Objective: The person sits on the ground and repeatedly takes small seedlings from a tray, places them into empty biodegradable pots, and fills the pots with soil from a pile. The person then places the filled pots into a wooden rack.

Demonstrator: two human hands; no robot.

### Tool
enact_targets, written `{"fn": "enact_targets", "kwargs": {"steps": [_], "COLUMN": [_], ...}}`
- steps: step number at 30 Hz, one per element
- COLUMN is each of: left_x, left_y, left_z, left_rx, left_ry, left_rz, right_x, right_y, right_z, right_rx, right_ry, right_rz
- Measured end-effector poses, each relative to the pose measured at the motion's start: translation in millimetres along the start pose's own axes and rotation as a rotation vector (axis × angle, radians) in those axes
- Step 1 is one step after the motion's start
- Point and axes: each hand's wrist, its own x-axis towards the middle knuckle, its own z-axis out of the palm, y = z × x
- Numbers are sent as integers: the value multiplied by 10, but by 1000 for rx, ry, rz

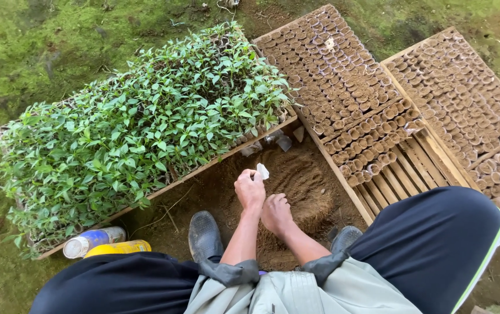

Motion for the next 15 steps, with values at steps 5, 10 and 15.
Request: {"fn": "enact_targets", "kwargs": {"steps": [5,10,15], "left_x": [41,41,-3], "left_y": [-28,-33,-23], "left_z": [39,84,66], "left_rx": [5,28,104], "left_ry": [-4,-5,-67], "left_rz": [16,35,82], "right_x": [20,154,489], "right_y": [139,354,592], "right_z": [-297,-178,-586], "right_rx": [63,538,1167], "right_ry": [-172,-302,-484], "right_rz": [-173,-76,625]}}
